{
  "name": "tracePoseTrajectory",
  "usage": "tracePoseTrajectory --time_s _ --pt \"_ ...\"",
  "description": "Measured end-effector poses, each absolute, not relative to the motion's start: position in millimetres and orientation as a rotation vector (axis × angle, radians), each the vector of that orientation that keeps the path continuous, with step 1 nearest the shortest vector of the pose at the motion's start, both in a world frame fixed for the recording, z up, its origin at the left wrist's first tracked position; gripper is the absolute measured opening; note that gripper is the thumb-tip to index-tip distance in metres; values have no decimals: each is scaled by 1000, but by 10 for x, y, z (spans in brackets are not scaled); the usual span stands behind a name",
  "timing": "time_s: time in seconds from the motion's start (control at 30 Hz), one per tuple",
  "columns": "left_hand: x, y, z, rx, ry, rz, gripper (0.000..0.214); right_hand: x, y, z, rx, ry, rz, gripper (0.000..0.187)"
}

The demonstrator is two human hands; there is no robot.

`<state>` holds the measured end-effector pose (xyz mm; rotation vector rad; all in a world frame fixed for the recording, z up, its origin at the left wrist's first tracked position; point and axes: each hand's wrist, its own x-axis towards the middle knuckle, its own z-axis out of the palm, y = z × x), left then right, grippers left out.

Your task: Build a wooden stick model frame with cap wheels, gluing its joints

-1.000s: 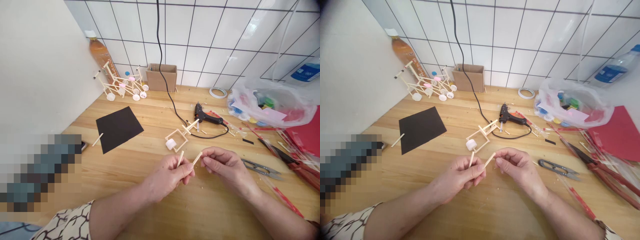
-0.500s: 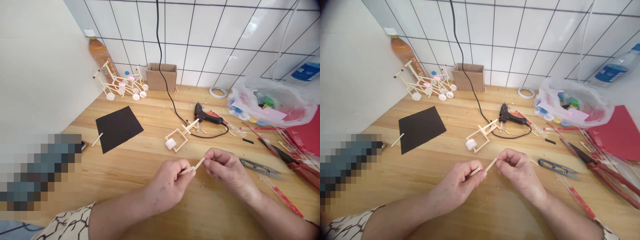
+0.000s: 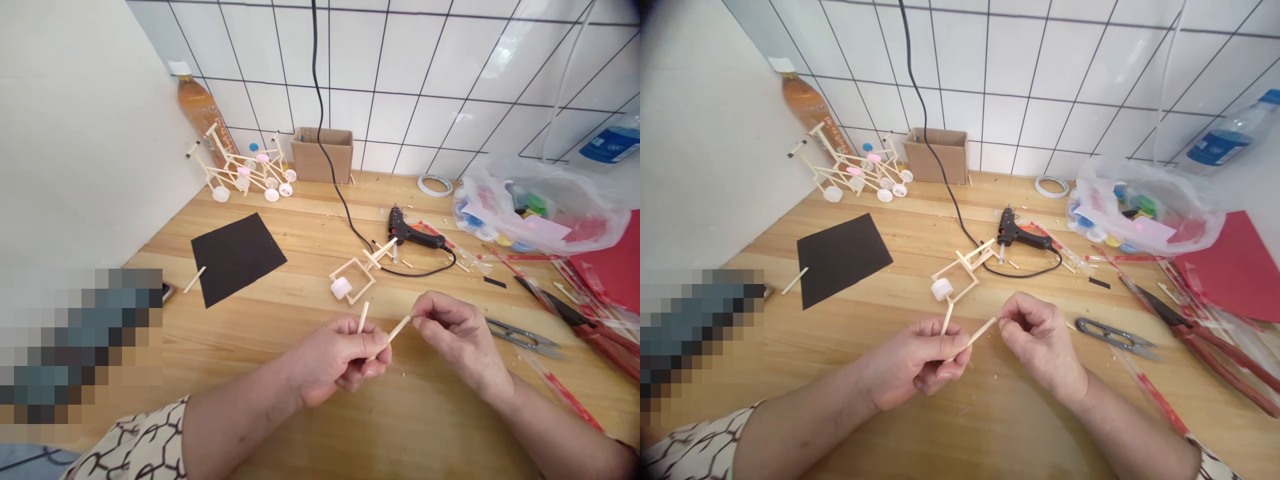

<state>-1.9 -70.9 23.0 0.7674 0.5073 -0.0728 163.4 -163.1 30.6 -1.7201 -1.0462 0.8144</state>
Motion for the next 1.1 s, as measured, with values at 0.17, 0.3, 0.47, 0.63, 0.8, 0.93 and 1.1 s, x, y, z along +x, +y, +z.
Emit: tracePoseTrajectory --time_s 0.17,0.3,0.47,0.63,0.8,0.93,1.1 --pt "-31 -694 247 759 502 -48 33 1818 -1609 213 -1599 -837 994 8" --pt "-21 -678 239 762 514 -43 32 1820 -1602 169 -1453 -877 1223 19" --pt "-15 -681 243 794 532 -29 34 1719 -1625 213 -1474 -899 1217 34" --pt "-4 -702 246 846 546 17 35 1691 -1659 222 -1452 -818 1254 24" --pt "4 -717 244 965 574 38 34 1672 -1668 209 -1448 -771 1224 24" --pt "-11 -723 234 1094 598 37 33 1649 -1655 232 -1471 -753 1211 23" --pt "-43 -720 225 1268 592 28 32 1639 -1650 242 -1495 -771 1210 25"
